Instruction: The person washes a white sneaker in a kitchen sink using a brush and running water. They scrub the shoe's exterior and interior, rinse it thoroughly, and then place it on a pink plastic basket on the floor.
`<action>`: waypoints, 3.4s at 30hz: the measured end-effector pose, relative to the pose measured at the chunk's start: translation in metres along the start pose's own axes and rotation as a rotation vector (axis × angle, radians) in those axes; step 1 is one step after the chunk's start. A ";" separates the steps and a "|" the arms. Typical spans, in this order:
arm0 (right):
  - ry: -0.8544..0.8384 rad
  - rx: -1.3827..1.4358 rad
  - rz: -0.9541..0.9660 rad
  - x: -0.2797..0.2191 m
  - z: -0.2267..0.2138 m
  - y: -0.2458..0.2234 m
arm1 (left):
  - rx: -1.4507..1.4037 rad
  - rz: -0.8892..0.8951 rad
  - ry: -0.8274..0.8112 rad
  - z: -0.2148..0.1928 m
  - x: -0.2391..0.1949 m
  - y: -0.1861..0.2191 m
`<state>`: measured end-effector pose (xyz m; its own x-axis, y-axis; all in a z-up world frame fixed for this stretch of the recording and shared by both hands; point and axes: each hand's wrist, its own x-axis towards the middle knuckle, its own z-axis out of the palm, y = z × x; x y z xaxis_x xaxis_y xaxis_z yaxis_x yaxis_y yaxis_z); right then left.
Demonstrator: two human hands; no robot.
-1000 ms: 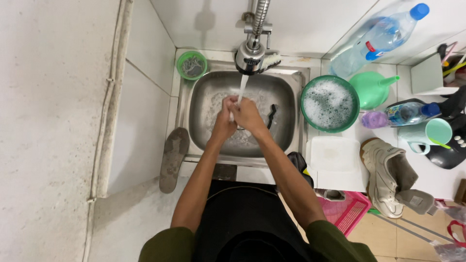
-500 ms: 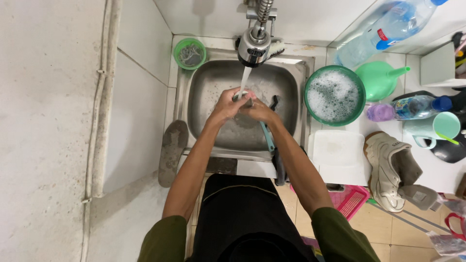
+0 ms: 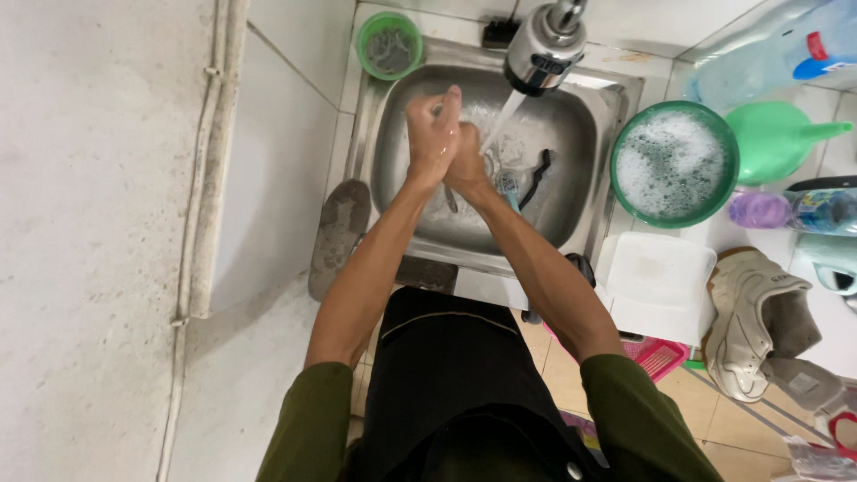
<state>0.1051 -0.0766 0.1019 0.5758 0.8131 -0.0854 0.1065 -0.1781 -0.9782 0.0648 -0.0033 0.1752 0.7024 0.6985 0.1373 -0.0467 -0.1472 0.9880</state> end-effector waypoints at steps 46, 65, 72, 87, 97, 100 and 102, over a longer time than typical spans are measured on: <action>0.564 0.168 0.106 -0.049 0.043 -0.064 | -0.716 0.236 -0.441 -0.057 -0.019 0.029; 0.338 0.753 0.429 -0.079 0.043 -0.096 | -0.615 0.179 -0.627 -0.078 0.008 0.034; -0.199 0.870 0.792 -0.106 0.022 -0.075 | -0.913 -0.169 -0.801 -0.089 0.006 -0.008; -0.623 0.738 0.540 -0.100 -0.018 -0.057 | -0.686 -0.095 -0.641 -0.094 -0.038 0.033; 0.030 0.783 0.468 -0.018 -0.027 -0.002 | 0.030 -0.043 -0.317 -0.111 -0.042 -0.013; -0.113 0.724 0.575 -0.012 -0.046 -0.003 | 0.017 -0.022 -0.280 -0.113 -0.037 -0.016; -0.208 0.613 0.676 -0.008 -0.070 -0.015 | 0.022 -0.021 -0.266 -0.112 -0.036 -0.020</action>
<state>0.1555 -0.1197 0.1302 0.1969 0.7370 -0.6465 -0.6783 -0.3737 -0.6326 -0.0390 0.0525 0.1585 0.8650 0.4935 0.0906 -0.0168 -0.1520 0.9882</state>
